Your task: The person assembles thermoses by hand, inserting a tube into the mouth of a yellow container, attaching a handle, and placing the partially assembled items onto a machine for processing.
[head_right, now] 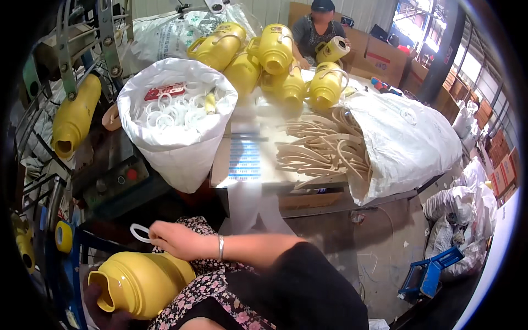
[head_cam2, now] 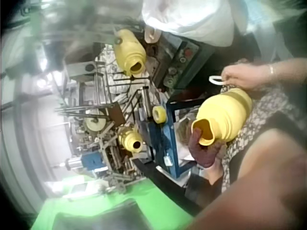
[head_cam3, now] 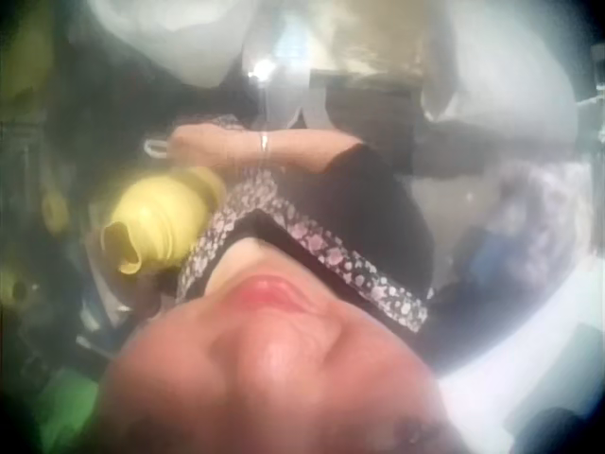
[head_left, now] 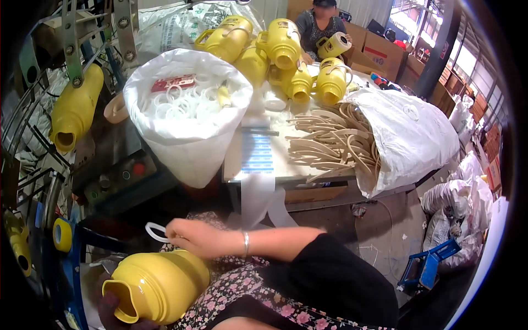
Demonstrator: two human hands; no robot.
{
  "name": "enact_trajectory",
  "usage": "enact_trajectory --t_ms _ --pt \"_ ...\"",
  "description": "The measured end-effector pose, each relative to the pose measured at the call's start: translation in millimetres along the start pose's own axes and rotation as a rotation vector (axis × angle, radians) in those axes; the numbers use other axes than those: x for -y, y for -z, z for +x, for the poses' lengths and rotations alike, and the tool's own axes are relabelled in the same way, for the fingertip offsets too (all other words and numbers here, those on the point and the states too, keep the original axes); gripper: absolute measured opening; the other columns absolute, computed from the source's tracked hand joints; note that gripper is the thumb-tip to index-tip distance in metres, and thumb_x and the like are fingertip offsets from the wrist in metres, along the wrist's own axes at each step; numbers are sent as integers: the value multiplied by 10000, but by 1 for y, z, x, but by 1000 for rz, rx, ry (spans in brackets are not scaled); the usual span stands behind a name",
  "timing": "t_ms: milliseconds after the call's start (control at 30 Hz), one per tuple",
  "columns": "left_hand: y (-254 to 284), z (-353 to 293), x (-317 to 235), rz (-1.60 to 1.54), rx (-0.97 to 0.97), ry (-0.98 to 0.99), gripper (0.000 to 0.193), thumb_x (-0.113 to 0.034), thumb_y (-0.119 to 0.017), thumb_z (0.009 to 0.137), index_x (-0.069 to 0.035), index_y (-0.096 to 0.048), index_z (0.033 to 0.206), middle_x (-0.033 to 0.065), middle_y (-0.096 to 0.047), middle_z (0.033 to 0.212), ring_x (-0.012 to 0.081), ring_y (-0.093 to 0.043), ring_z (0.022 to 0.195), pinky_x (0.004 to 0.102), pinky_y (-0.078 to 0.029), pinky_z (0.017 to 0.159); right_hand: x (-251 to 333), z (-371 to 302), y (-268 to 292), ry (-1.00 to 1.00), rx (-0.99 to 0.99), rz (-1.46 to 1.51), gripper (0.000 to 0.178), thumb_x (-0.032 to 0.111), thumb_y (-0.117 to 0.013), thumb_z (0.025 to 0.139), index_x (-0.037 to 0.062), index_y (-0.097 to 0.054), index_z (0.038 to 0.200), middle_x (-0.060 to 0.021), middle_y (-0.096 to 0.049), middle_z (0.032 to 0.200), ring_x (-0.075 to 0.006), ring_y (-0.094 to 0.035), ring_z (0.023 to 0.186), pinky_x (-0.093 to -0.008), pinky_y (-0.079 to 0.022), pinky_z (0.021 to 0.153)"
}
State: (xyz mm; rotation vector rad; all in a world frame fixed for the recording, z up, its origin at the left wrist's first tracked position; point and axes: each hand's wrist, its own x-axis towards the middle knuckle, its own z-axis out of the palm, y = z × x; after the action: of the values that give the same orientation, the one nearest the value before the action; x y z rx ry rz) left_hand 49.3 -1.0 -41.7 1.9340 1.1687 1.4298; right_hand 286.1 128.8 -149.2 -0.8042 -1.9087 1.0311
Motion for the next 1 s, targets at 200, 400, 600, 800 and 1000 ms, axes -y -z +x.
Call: enact_trajectory --t_ms 200,400,600,800,1000 --pt "16 -7 14 69 33 -119 804 -322 -875 650 -19 -481 1282 262 -510 1268 379 -524 1151 453 -447 960 2 -21 -3 -456 25 178 168 191 -535 937 38 -535 1006 -146 -621 878 -264 -615 826 -359 -484 728" --pt "27 -8 13 259 159 -172 828 -356 -877 634 -25 -478 1279 255 -519 1268 393 -542 1128 472 -447 955 -10 -34 -8 -338 3 92 184 207 -533 937 35 -528 1000 -149 -621 868 -262 -610 811 -358 -475 727" --pt "22 -6 10 245 143 -181 781 -329 -825 657 -1 -476 1274 259 -506 1268 388 -538 1116 470 -443 944 -27 -42 -22 -219 32 59 172 191 -525 938 25 -517 984 -159 -604 900 -289 -591 843 -367 -463 756" --pt "16 1 -6 277 179 -140 698 -273 -721 711 62 -470 1270 273 -481 1267 376 -514 1112 462 -421 938 -31 -43 -23 -192 30 78 169 185 -526 936 21 -514 973 -157 -597 906 -290 -585 854 -368 -458 760" --pt "9 4 -18 299 204 -110 635 -226 -633 758 120 -464 1263 284 -465 1257 366 -500 1099 455 -406 926 -29 -43 -25 -221 64 42 174 181 -524 933 17 -530 989 -161 -601 919 -292 -587 862 -366 -462 768"
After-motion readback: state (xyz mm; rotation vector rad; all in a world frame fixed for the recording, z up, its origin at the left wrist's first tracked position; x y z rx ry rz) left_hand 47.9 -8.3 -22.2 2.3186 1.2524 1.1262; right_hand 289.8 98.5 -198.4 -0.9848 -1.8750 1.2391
